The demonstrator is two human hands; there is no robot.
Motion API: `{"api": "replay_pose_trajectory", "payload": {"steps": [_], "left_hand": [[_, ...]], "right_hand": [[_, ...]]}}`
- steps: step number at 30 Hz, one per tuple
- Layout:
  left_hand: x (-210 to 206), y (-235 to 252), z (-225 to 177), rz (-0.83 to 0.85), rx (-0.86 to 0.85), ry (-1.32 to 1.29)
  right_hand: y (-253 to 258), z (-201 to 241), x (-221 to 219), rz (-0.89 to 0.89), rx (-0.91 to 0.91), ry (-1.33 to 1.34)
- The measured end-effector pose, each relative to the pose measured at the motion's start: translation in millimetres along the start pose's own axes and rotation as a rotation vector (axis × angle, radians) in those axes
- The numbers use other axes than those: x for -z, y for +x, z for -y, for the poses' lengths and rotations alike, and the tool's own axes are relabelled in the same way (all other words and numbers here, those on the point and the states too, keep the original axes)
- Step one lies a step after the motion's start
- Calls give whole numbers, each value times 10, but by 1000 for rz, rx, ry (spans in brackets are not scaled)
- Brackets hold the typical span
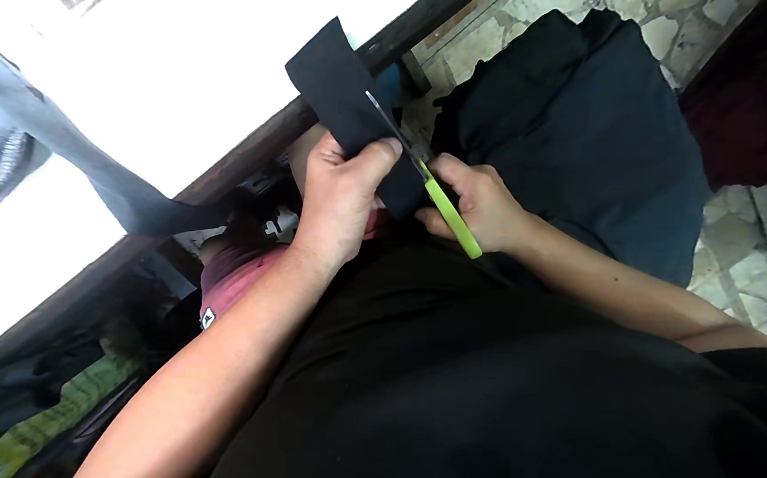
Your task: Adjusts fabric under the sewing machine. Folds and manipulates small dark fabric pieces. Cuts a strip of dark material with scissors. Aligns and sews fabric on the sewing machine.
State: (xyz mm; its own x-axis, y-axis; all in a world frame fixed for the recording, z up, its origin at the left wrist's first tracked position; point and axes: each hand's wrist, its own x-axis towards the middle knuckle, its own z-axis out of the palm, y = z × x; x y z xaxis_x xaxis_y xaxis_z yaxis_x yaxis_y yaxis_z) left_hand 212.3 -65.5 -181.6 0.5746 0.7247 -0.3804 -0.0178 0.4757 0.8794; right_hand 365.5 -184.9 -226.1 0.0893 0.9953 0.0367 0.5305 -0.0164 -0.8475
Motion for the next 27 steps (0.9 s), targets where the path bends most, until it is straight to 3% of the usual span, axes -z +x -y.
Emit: {"api": "replay_pose_trajectory", "payload": {"steps": [9,19,27], "left_hand": [[-18,-22,-49,31,-171,24],[-10,-93,-40,49,-193,58],[4,-79,-143,60,-255,36]], "right_hand": [[63,84,30,-25,29,-19],[75,135,13,-12,41,-19],[79,153,10,-99,102,-7]]}}
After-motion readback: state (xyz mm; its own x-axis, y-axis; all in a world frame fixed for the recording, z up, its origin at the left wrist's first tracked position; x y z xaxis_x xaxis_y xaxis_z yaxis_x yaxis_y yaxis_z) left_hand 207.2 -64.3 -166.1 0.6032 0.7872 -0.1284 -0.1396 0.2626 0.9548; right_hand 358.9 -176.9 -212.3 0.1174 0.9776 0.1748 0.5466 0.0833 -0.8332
